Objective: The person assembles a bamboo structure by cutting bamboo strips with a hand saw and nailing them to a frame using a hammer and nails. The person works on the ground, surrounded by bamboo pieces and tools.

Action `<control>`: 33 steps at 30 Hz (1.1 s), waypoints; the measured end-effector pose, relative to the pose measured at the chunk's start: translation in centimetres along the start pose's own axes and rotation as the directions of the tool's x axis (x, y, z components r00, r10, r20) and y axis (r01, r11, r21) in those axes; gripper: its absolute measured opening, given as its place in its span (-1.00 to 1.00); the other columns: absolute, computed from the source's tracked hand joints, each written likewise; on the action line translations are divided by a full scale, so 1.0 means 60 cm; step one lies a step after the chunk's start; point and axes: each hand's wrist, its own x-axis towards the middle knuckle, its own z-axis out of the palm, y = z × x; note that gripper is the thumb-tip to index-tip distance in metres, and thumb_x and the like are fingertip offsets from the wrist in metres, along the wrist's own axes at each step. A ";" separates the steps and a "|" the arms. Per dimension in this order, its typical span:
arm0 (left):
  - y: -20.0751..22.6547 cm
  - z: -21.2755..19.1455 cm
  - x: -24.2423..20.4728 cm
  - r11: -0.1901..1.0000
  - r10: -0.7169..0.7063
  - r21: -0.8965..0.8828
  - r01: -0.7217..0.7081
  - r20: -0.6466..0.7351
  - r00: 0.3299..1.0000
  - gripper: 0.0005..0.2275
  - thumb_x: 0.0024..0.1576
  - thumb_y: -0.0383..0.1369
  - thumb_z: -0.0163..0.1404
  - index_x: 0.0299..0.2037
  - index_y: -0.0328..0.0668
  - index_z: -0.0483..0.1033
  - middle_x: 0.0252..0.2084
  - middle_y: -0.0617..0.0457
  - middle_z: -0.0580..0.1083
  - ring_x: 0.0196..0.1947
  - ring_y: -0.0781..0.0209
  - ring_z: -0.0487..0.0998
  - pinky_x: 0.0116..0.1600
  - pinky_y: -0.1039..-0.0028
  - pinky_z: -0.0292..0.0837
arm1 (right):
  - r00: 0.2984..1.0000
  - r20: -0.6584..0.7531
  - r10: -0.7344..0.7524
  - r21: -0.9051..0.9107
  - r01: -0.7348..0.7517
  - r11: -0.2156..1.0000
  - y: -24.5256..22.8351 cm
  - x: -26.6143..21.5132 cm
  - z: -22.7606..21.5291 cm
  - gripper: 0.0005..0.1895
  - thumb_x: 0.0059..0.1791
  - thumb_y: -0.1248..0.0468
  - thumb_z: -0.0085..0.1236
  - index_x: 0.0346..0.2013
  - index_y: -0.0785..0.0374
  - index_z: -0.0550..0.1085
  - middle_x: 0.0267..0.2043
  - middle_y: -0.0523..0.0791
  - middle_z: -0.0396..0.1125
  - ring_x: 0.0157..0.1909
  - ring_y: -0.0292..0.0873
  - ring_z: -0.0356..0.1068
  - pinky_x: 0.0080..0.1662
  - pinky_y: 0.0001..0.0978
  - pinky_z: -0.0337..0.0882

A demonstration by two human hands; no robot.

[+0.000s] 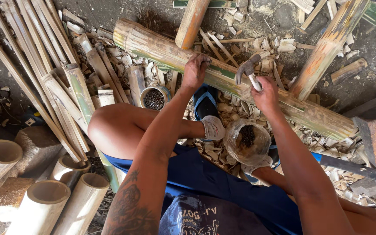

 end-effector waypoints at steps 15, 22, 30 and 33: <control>0.013 -0.020 -0.008 1.000 0.015 0.017 -0.016 0.066 0.998 -0.91 0.13 -0.59 0.05 -0.20 -0.34 0.58 -0.15 -0.18 0.55 -0.09 -0.19 0.56 0.04 0.18 0.49 | 0.917 0.231 0.326 -0.088 -0.314 0.945 -0.205 -0.048 -0.015 -0.46 0.20 0.26 -0.19 0.49 0.14 0.06 -0.37 0.06 0.41 -0.63 -0.10 0.31 -0.63 -0.23 0.37; 0.019 -0.024 0.001 0.999 0.021 0.037 -0.024 0.087 0.996 -0.92 0.13 -0.58 0.05 -0.20 -0.32 0.57 -0.17 -0.21 0.54 -0.13 -0.20 0.56 0.00 0.16 0.49 | 0.981 0.193 -0.026 -0.172 0.060 0.983 -0.169 -0.057 0.011 -0.21 0.18 0.33 -0.07 0.60 0.00 -0.22 -0.03 0.26 0.47 -0.31 0.08 0.56 -0.34 -0.18 0.59; 0.025 -0.031 -0.001 0.983 0.101 0.139 -0.118 0.125 0.987 -0.91 0.15 -0.56 0.07 -0.18 -0.27 0.56 -0.16 -0.16 0.51 -0.10 -0.21 0.49 0.04 0.11 0.43 | 0.950 0.282 0.136 -0.133 -0.101 0.986 -0.190 -0.060 0.001 -0.09 0.14 0.36 -0.07 0.61 0.01 -0.38 -0.10 0.24 0.49 -0.33 0.09 0.54 -0.32 -0.13 0.57; 0.018 -0.023 -0.010 0.979 0.114 0.161 -0.129 0.099 0.989 -0.91 0.16 -0.54 0.09 -0.17 -0.23 0.55 -0.14 -0.13 0.50 -0.08 -0.21 0.48 0.05 0.11 0.42 | 0.982 0.138 -0.127 0.007 0.128 0.992 -0.208 -0.062 -0.008 -0.09 0.12 0.42 -0.10 0.60 -0.01 -0.37 0.13 0.40 0.33 -0.29 0.12 0.54 -0.32 -0.20 0.67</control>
